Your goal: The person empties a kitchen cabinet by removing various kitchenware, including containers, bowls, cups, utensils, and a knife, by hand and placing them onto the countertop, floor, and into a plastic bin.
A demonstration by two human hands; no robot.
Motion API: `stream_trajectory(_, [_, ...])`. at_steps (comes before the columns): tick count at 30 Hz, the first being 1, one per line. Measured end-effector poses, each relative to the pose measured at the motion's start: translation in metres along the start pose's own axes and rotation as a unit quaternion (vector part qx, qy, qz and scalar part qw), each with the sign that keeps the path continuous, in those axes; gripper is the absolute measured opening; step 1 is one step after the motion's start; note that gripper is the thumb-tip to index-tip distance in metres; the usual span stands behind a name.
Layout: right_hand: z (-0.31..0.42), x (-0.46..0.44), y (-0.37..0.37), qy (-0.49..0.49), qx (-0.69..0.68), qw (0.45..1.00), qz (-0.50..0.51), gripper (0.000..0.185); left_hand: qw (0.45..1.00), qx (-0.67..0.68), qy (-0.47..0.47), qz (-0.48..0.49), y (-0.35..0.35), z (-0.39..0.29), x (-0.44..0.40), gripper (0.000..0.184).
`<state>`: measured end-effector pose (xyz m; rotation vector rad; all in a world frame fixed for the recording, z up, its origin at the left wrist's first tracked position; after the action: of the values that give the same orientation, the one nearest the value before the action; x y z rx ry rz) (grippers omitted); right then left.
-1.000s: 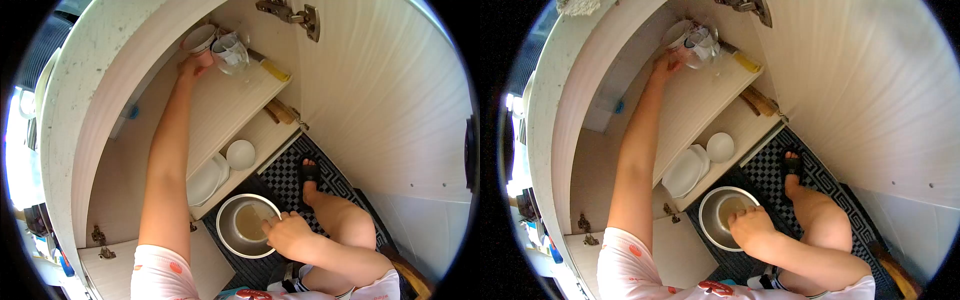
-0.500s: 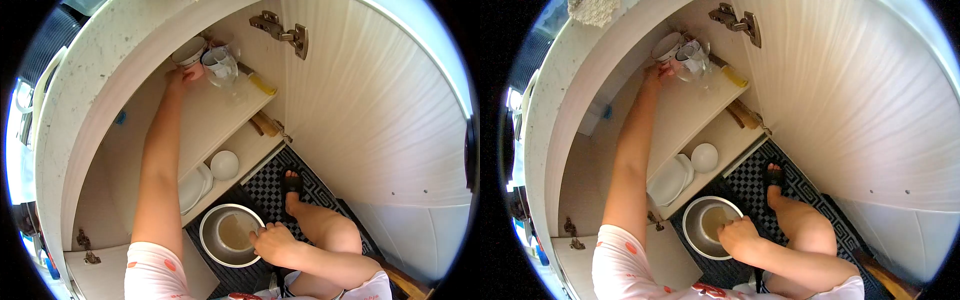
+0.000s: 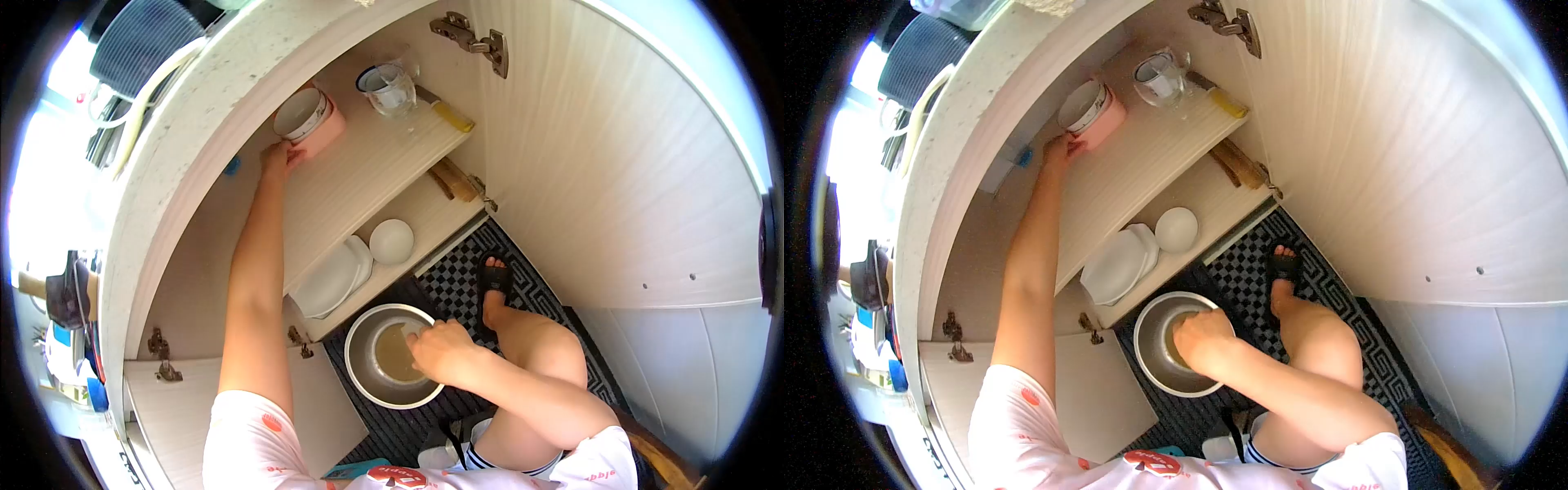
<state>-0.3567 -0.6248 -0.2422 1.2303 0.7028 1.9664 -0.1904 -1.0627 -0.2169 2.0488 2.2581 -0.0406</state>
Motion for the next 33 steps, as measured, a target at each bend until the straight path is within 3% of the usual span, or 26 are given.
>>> stream_trajectory(14, [0.028, -0.008, 0.013, 0.035, -0.019, 0.999, -0.019, 0.038, 0.99, -0.086, 0.09, 0.066, 0.123, 0.0, 0.173, 0.017])
stream_trajectory(17, [0.026, -0.008, 0.015, 0.025, -0.021, 0.999, -0.031, 0.036, 0.989, -0.008, 0.137, 0.046, 0.13, 0.006, 0.202, 0.017])
stream_trajectory(20, [0.027, -0.004, 0.019, 0.021, -0.016, 0.999, -0.035, 0.036, 0.988, 0.002, 0.145, -0.055, 0.123, -0.006, 0.223, 0.019])
stream_trajectory(30, [0.016, -0.016, 0.029, 0.054, -0.037, 0.993, -0.097, 0.044, 0.981, 0.068, 0.126, -0.128, 0.103, -0.004, 0.208, 0.022])
stream_trajectory(33, [0.004, -0.015, 0.043, 0.017, -0.072, 0.993, -0.087, 0.05, 0.979, 0.105, 0.123, -0.128, 0.109, -0.003, 0.215, 0.029])
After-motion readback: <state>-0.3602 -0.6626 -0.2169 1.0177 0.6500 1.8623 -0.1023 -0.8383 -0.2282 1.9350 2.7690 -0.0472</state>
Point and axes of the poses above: each hand's wrist, its own x-axis away from the middle knuckle, its own y-axis out of the back of the hand, z = x × y, the point moved 10 cm from there along -x, towards the middle knuckle, and after that the axes turned 15 degrees about -y, right-handed, at the moved point
